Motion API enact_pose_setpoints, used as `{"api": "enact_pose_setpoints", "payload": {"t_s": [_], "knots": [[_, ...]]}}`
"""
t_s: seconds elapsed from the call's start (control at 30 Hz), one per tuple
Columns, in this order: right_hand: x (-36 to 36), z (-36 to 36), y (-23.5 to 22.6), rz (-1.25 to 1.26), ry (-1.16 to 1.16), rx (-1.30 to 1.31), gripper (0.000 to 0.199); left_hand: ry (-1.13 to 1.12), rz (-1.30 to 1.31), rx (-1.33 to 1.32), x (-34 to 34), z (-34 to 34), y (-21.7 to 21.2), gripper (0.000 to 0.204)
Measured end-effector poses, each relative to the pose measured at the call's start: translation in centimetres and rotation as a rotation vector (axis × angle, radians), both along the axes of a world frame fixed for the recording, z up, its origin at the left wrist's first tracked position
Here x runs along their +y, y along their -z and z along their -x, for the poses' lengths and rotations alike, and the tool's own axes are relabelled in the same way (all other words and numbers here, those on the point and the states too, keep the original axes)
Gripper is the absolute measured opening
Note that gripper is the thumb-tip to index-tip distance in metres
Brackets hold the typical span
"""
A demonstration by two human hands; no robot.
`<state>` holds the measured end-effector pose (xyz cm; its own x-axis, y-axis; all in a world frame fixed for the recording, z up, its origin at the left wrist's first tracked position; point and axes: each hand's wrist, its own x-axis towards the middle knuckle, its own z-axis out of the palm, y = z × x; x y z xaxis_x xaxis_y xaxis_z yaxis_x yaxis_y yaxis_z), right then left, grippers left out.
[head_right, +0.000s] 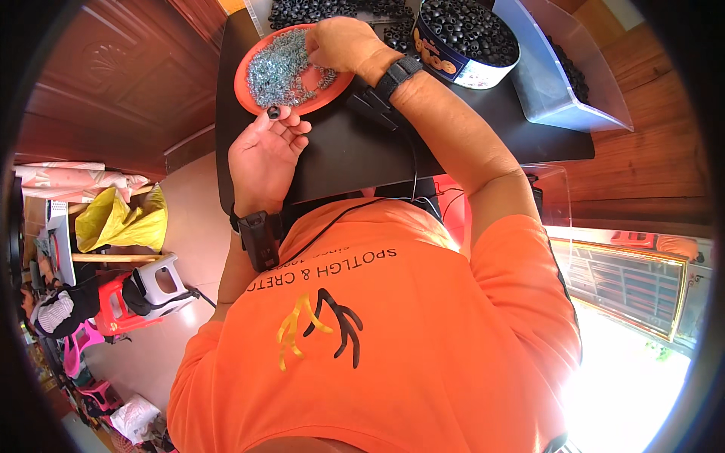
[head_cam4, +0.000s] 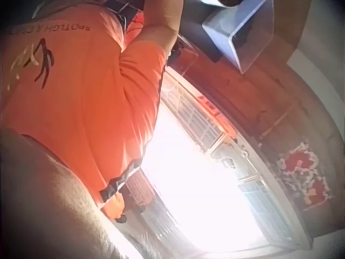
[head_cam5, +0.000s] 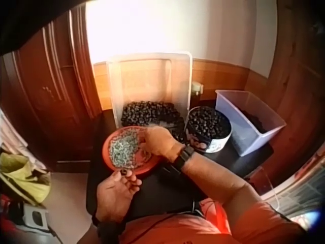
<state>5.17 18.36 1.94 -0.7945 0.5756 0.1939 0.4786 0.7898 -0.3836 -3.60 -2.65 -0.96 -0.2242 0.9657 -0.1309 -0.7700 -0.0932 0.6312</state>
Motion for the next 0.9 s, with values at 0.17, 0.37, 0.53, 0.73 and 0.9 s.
{"api": "enact_pose_setpoints", "payload": {"t_s": [0.17, 0.37, 0.53, 0.73, 0.9], "knots": [[-0.4, 0.3, 1.0, -0.181, -0.013, -0.124, 0.018, -0.002, -0.005, -0.004, -0.1, 0.0, 0.1, 0.022], [1.1, 0.0, 0.7, 0.062, -0.067, 0.005, 0.016, 0.004, -0.023, 0.031, 0.2, 0.4, -0.4, 0.022], [1.0, -1.9, -1.3, 0.613, -0.217, 0.424, 0.013, -0.013, -0.089, 0.001, 2.1, 0.9, -3.3, 0.019], [-0.1, -4.1, -3.7, 0.756, -0.196, 0.721, 0.014, -0.059, -0.162, 0.217, 7.4, 1.9, -5.6, 0.017], [0.2, -3.9, -2.3, 0.451, -0.21, 0.686, 0.01, 0.112, -0.135, 0.114, 11.2, 1.9, -3.7, 0.017]]}}
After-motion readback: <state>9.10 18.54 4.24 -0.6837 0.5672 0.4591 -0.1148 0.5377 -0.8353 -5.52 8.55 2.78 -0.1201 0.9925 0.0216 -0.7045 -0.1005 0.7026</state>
